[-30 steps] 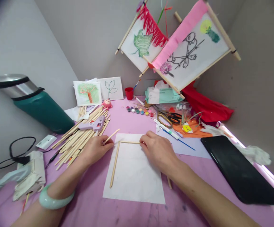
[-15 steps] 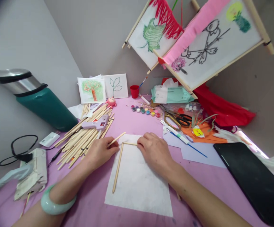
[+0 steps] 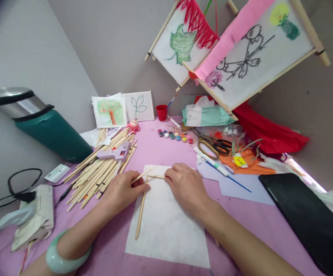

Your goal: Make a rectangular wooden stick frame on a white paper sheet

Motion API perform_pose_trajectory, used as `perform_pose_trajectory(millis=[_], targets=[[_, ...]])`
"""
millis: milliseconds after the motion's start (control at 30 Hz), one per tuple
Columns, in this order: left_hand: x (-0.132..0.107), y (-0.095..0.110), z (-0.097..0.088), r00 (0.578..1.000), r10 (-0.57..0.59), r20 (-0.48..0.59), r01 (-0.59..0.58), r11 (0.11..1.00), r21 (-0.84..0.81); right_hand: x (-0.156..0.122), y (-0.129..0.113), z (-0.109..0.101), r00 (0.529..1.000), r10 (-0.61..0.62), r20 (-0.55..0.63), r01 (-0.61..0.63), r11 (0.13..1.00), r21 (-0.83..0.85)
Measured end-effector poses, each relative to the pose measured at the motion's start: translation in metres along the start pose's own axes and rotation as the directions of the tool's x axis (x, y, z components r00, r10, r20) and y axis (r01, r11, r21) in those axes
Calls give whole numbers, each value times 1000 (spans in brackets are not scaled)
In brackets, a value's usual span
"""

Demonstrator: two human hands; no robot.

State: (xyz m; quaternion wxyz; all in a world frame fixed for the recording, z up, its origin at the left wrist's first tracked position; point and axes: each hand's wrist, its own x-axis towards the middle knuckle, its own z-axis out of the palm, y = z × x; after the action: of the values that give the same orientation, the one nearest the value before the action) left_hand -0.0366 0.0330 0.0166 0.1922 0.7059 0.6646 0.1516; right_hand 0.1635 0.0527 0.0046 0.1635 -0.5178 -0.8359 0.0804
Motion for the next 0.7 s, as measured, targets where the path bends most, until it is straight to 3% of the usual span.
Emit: perform_pose_trajectory(millis=[433,600,700], targets=[[1,1,-2,1000,-10,27,10,1000,-29,1,0,0,1000,-11,6,11,1000,-24],[3,-2,-8,1000,20,0,-20,1000,-6,-3,-10,-7,999,-8,-43,9,1000,26],[4,-5,-11,1000,5,-23,-5,1000,4,-8,-27,-12,997,6,75,-16,991,131]])
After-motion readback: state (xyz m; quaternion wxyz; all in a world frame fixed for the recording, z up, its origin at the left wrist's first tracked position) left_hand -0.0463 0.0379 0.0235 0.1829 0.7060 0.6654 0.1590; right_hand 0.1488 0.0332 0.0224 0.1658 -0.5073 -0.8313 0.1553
